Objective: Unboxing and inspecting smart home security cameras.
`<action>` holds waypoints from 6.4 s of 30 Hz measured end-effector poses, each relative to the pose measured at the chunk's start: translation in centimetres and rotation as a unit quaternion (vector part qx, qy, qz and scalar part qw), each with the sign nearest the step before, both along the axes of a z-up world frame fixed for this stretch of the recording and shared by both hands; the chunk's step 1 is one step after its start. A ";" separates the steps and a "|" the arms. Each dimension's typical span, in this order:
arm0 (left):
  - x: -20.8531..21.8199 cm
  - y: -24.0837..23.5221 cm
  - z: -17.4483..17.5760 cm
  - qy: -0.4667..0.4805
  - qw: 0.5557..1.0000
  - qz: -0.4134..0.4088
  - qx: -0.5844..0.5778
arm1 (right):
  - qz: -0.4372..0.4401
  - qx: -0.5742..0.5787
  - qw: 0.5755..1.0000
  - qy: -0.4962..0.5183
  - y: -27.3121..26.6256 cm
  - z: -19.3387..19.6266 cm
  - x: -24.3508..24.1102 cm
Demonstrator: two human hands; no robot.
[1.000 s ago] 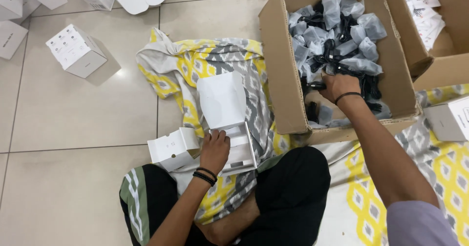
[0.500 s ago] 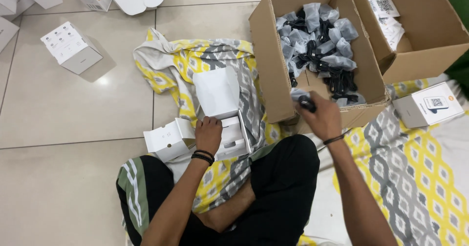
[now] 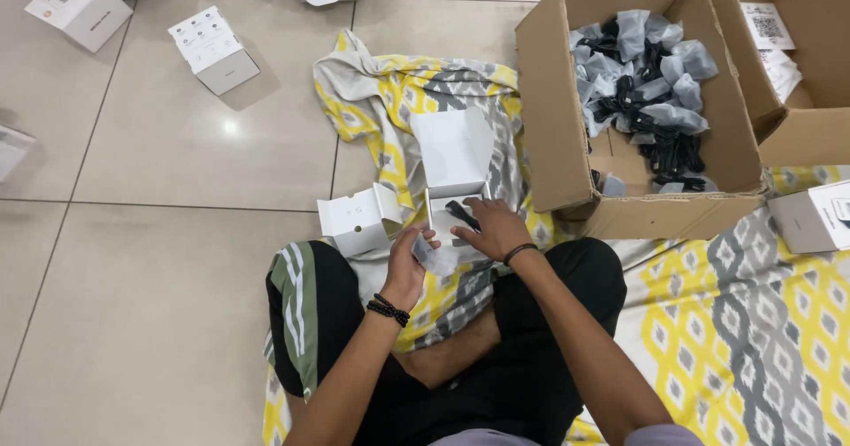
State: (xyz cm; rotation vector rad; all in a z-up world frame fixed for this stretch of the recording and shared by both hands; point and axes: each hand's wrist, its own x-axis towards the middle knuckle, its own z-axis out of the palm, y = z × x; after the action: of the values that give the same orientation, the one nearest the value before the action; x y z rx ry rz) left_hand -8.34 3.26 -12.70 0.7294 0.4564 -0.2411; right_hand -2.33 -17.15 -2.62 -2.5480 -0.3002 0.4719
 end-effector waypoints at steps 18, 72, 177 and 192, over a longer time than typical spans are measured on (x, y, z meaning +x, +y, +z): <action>-3.4 -4.9 3.5 -0.021 1.000 0.020 -0.003 | -0.305 0.585 0.745 0.101 2.6 -6.8 -9.9; 2.9 -2.3 3.3 -0.289 0.501 -0.163 0.799 | -0.337 0.423 0.797 0.269 0.2 -13.8 -0.7; 3.6 -2.0 6.1 -0.264 0.443 -0.286 0.808 | -0.218 0.079 0.969 -0.089 -0.3 -4.9 -5.3; 5.3 -3.6 5.6 -0.313 0.475 -0.247 0.785 | -0.143 0.151 0.976 -0.065 -2.5 -9.5 -5.1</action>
State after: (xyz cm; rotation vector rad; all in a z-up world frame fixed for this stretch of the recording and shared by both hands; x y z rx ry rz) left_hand -3.02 -0.36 -7.11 2.7135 -0.4850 0.0157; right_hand -7.39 -19.69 -12.12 -2.2761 -0.0423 0.1359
